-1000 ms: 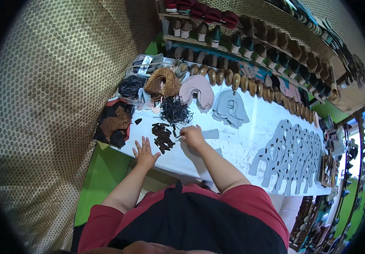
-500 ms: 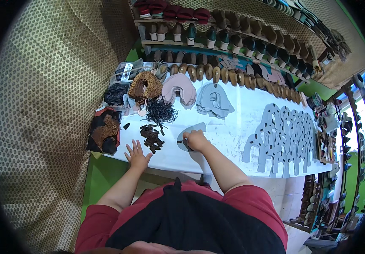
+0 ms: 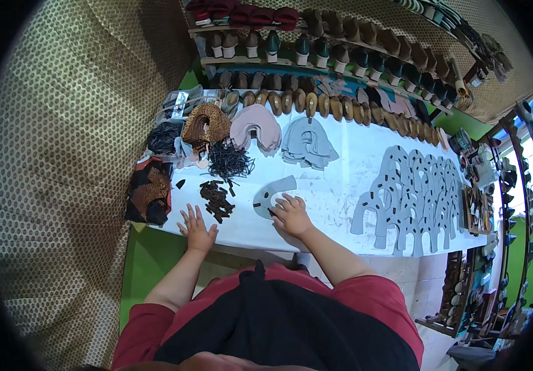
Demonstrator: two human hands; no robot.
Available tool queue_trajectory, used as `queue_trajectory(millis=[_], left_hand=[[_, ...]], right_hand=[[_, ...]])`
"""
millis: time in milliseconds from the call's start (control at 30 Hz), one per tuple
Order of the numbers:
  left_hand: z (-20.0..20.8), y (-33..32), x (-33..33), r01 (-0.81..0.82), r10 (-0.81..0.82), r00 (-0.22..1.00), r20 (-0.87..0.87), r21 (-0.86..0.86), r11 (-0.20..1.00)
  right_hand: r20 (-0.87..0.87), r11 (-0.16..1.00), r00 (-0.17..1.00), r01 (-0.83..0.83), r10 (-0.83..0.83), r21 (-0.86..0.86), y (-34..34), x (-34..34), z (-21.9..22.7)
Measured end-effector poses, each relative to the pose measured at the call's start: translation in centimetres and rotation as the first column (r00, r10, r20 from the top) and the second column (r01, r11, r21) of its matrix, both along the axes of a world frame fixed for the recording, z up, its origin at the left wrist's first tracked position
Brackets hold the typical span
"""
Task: Sorting and arranging various shoe upper components on a workbench in preparation for assembly.
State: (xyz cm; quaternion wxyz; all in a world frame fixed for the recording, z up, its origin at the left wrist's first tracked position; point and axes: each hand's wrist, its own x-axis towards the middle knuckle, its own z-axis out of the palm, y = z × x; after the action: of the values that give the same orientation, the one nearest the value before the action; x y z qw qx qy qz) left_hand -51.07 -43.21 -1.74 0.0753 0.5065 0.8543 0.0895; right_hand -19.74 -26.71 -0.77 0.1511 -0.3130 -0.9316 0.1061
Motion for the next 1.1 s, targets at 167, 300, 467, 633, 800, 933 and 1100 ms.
queue_trajectory(millis=[167,300,467,633,800,933,1100], left_hand=[[3.1,3.4,4.7,0.183,-0.181,0.983,0.038,-0.093,0.979],[2.7,6.3,7.6,0.312,-0.314,0.949,-0.003,-0.100,0.945],[3.5,9.9,9.9,0.322,-0.320,0.946,0.054,-0.035,0.946],[4.5,11.6,10.6,0.193,-0.197,0.955,0.221,0.041,0.980],[4.1,12.0,11.1,0.219,-0.215,0.947,0.237,0.010,0.976],[3.2,12.5,11.7,0.194,-0.180,0.940,0.290,-0.019,0.981],[2.8,12.5,11.6,0.391,-0.414,0.860,0.298,0.136,0.910]], right_hand=[[0.204,0.996,0.979,0.038,-0.021,-0.083,-1.3,1.3,1.0],[0.242,0.984,0.970,0.061,-0.019,-0.169,-1.0,1.0,1.0],[0.294,0.968,0.956,0.086,-0.014,-0.234,-0.7,0.8,1.3],[0.264,0.971,0.965,0.077,-0.016,-0.225,-0.6,0.9,1.5],[0.250,0.975,0.968,0.064,-0.009,-0.212,-0.4,1.1,1.7],[0.249,0.973,0.968,0.058,0.000,-0.224,-0.3,0.9,1.8],[0.282,0.972,0.959,0.082,-0.018,-0.219,-0.2,0.9,1.8]])
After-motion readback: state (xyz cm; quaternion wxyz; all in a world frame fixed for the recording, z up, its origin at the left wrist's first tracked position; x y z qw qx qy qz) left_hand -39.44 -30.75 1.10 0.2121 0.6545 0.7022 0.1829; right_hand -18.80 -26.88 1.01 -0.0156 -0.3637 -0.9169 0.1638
